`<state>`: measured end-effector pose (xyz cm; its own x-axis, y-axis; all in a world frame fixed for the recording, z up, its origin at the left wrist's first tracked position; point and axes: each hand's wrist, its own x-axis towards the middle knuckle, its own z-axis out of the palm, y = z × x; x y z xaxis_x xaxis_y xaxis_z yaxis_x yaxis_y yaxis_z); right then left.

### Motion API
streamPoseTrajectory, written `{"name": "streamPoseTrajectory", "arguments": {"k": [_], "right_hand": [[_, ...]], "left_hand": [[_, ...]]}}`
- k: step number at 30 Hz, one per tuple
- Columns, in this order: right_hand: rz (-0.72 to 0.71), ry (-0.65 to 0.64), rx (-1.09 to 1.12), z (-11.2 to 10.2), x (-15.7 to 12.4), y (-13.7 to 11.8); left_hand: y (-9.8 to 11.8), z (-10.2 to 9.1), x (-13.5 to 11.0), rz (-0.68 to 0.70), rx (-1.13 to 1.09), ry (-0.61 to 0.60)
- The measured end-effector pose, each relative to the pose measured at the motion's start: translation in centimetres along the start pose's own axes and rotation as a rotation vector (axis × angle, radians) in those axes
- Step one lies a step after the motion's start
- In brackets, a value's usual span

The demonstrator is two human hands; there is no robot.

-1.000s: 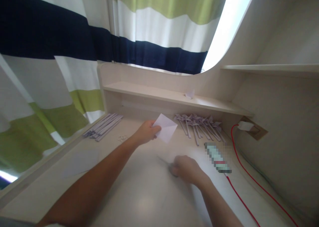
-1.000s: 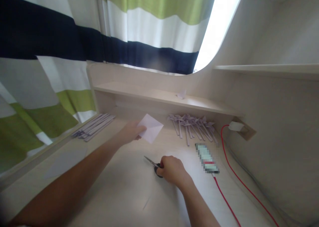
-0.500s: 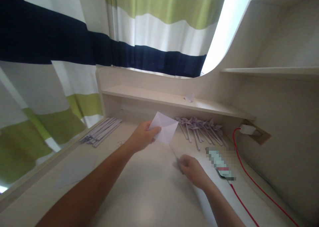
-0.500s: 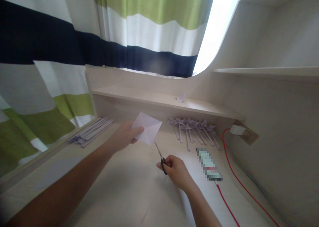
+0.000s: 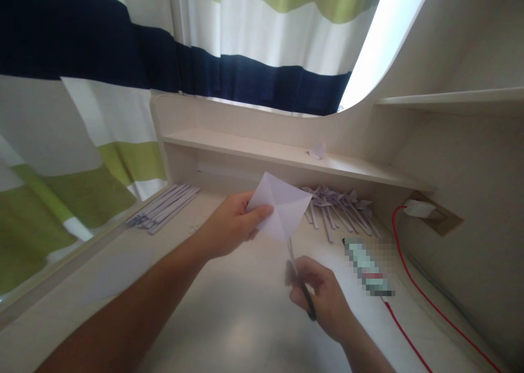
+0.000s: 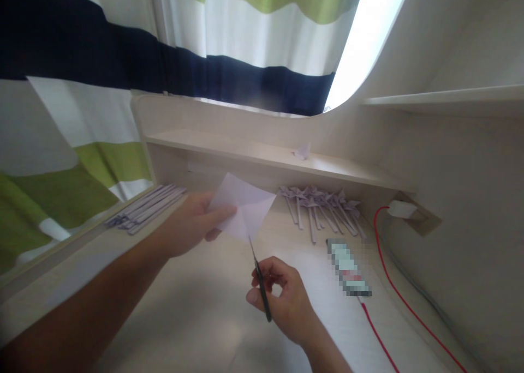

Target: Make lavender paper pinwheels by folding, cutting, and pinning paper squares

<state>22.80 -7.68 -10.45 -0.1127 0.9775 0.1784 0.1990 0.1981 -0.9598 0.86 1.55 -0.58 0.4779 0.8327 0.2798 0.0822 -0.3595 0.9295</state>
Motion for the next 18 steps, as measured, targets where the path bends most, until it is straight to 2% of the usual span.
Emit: {"name": "streamPoseTrajectory", "arguments": {"k": [18], "right_hand": [[0.006,0.013,0.009,-0.06,-0.1,-0.83]], "left_hand": [[-0.33,0.67,-0.15,-0.024,-0.028,-0.03]]}}
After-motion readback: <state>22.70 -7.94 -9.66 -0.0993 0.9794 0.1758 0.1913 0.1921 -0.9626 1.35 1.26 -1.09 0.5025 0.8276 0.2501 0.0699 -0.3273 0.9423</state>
